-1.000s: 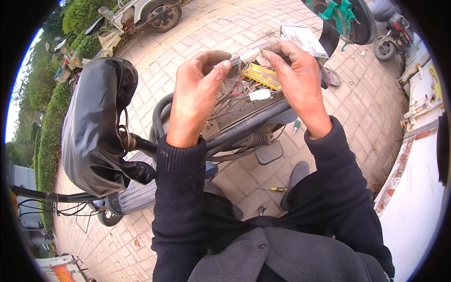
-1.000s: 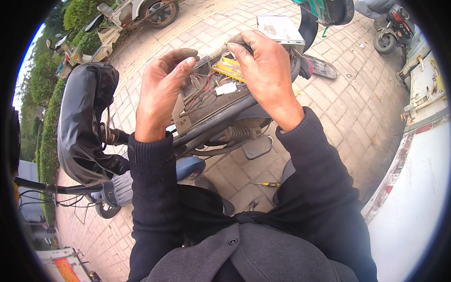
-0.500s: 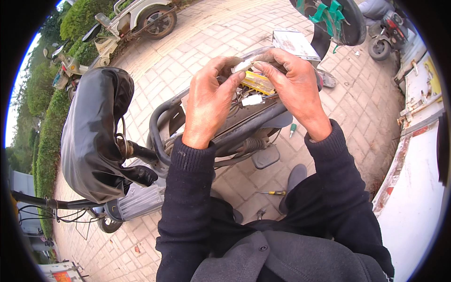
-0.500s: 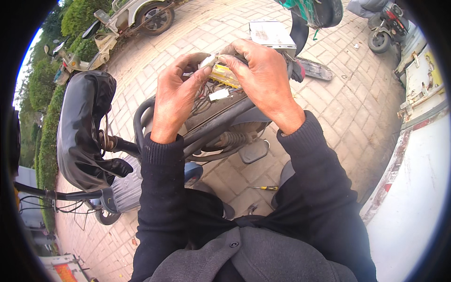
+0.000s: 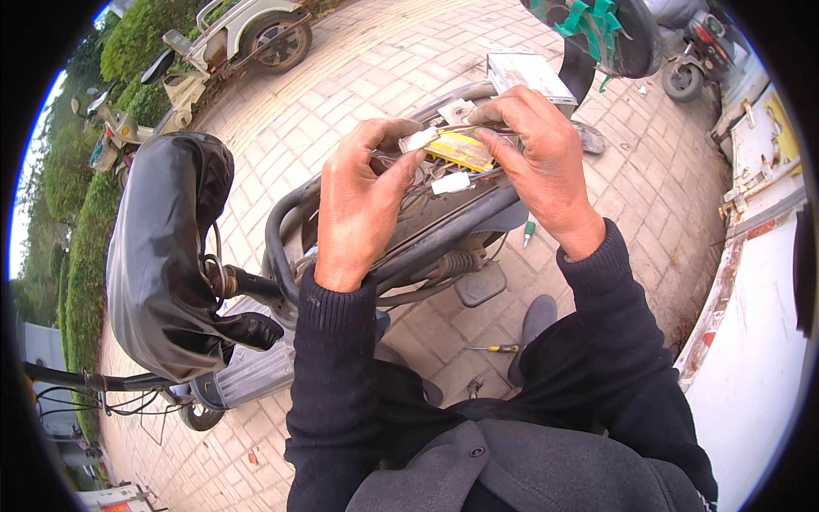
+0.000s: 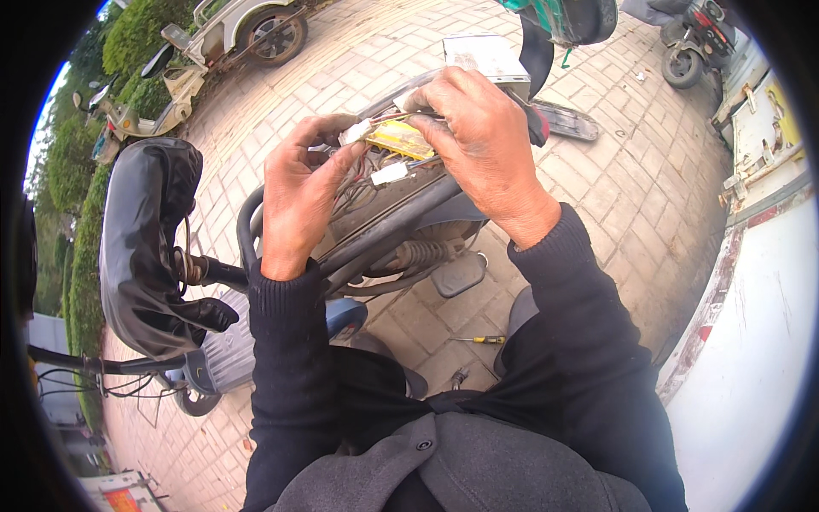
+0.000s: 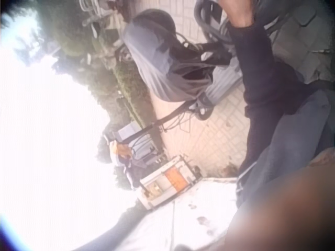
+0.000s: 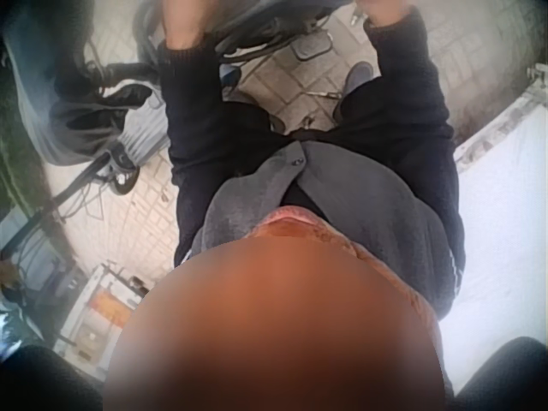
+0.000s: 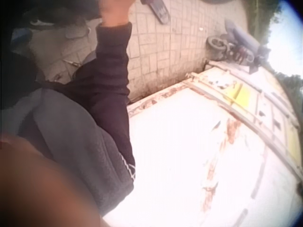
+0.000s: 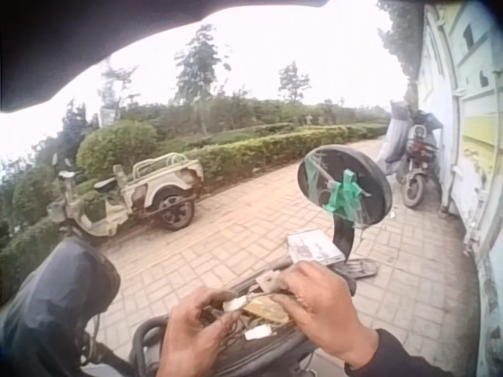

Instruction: The person works on the exposed wiring and control unit under the seat of an electric scooter. They connect and disconnect wire harnesses, use a screwdriver to adjust fasteners, and repeatedly test the throttle response while handling the wires and components.

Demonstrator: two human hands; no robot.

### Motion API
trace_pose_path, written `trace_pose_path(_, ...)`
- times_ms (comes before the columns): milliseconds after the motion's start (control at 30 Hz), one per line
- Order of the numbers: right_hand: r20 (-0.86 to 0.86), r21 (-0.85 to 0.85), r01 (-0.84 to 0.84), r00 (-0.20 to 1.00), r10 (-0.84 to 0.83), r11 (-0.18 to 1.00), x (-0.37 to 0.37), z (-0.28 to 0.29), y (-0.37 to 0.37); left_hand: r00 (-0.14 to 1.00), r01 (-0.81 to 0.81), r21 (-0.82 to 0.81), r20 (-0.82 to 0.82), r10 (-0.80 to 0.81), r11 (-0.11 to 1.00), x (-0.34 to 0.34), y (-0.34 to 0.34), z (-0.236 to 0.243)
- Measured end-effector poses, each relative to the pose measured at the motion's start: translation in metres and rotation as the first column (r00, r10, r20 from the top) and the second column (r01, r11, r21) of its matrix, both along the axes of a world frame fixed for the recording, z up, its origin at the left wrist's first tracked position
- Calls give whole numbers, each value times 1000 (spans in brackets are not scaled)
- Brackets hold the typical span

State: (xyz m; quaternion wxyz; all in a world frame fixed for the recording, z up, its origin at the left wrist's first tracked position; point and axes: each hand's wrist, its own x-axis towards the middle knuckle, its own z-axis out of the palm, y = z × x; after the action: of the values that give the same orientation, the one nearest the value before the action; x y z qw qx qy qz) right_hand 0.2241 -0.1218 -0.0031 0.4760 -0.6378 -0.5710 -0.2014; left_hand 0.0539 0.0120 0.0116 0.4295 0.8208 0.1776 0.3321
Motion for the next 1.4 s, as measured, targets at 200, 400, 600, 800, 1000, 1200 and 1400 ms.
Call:
trace_pose_path(200,117,72,73,990,-81,995,-3,-6,-1,1000,-4,-9,-21,4,1000,1,0,-2)
trace_pose_path(400,33,86,113,993,-116,990,-1,-8,6,996,-28,-87,79,35,996,-1,8,-6)
trace_pose_path(600,33,65,155,987,-157,986,-1,-8,7,994,-49,-95,93,58,994,-5,11,-6)
trace_pose_path(800,-8,79,128,992,-128,989,-2,-8,9,1000,24,-145,1,-24,989,-1,5,-7)
trace_pose_path(1000,0,32,92,996,-92,995,-5,-6,6,998,60,-140,24,-57,988,4,9,-9)
trace_pose_path(1200,141,-6,20,990,-19,1000,-4,-5,5,995,-84,-74,38,87,994,6,8,-12)
trace_pose_path(1400,45,-37,75,996,-73,996,-3,-10,4,985,-171,4,40,170,985,11,3,-11)
